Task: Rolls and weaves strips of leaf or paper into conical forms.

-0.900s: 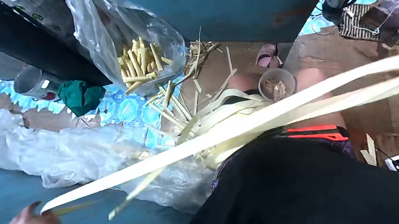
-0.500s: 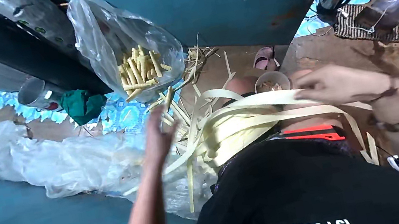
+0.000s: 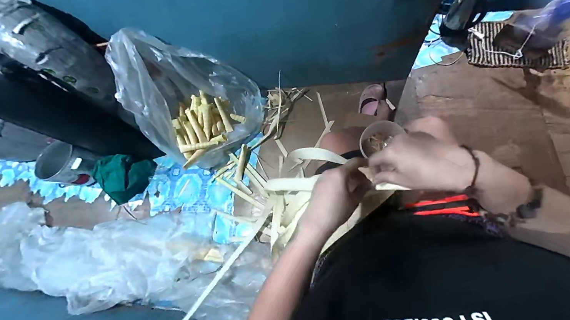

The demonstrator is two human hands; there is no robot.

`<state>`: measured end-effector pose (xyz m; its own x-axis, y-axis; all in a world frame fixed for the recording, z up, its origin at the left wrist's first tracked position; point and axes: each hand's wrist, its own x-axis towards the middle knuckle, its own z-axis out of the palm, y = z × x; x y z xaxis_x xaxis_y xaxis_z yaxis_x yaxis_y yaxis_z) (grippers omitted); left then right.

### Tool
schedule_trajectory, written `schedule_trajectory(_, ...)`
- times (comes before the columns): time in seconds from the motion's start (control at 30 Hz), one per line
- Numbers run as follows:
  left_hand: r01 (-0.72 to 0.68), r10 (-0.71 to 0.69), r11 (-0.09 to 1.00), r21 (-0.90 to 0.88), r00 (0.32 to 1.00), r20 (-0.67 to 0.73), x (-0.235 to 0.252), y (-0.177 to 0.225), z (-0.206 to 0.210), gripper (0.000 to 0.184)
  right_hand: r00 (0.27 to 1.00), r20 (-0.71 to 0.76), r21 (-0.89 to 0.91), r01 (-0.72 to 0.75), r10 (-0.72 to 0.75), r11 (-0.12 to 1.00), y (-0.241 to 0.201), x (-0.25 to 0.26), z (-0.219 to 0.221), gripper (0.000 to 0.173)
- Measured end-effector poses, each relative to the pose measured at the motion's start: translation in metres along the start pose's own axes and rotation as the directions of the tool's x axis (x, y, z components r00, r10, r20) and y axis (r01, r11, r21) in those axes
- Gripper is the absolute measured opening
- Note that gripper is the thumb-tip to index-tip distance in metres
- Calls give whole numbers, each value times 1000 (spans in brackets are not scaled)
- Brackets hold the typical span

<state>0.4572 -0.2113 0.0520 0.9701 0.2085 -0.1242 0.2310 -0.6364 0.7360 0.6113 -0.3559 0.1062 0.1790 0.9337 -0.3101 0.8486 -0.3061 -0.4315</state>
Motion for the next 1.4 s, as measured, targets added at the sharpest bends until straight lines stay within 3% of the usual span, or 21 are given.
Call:
schedule_trajectory(0.07,8,-8,1000,-12,999,-35,3,-4,0,23,998,-44,55,51,-48,997,5,6,3,19)
schedule_trajectory(0.13,36,-41,999,-38,991,-130,0,-11,-11,19,979,-182,118,115,-92,986,22,6,-1,17)
schedule_trajectory(0.23,-78,40,986,-148,970,-241,-6,6,-15,12,898,-413,186,246,-152,951,21,11,4,14)
schedule_trajectory(0.33,-104,52,964,-246,976,-210,-2,13,-13,20,816,-551,202,333,-174,921,12,17,6,18)
schedule_trajectory(0.4,-108,47,928,-358,984,-173,0,6,-10,29,752,-643,276,402,-143,873,15,17,2,17)
schedule_trajectory(0.47,-151,41,897,-416,964,-263,-1,6,-6,23,696,-715,396,480,-65,783,18,16,1,30)
schedule_trajectory(0.53,-209,10,852,-480,923,-385,-3,12,-7,18,694,-720,509,522,6,684,14,17,3,47)
schedule_trajectory(0.6,-262,-8,796,-545,897,-442,-3,20,-10,14,682,-728,584,564,70,584,3,19,10,51)
schedule_trajectory(0.7,-317,-20,695,-645,889,-458,-8,34,-10,18,498,-860,471,694,111,545,-11,21,24,30)
schedule_trajectory(0.8,-387,40,620,-682,884,-465,-16,40,-10,27,301,-952,186,700,-49,690,-15,19,22,14)
schedule_trajectory(0.87,-434,54,616,-657,856,-514,-18,46,-10,22,247,-956,57,690,-160,721,-16,17,22,10)
schedule_trajectory(0.97,-452,29,663,-597,812,-583,-17,45,-11,7,352,-920,161,741,-173,652,-18,11,20,18)
schedule_trajectory(1.03,-476,46,680,-558,787,-615,-15,41,-9,8,420,-895,226,712,-146,664,-18,9,18,25)
schedule_trajectory(1.13,-470,110,774,-423,759,-642,-13,38,-7,12,371,-914,98,599,-167,795,-20,9,18,12)
schedule_trajectory(1.2,-441,184,847,-298,768,-613,-15,39,-12,9,321,-925,19,574,-203,819,-19,10,20,10)
schedule_trajectory(1.23,-433,211,866,-252,772,-600,-15,41,-14,7,332,-926,57,594,-180,803,-18,11,22,10)
schedule_trajectory(1.3,-434,205,863,-259,769,-605,-16,42,-15,7,454,-889,287,667,-69,688,-19,9,26,12)
schedule_trajectory(1.37,-438,126,812,-385,776,-618,-14,41,-15,5,599,-801,492,685,-29,538,-21,6,24,37)
schedule_trajectory(1.4,-428,73,775,-464,791,-608,-12,39,-15,4,612,-790,512,688,-33,514,-22,6,25,44)
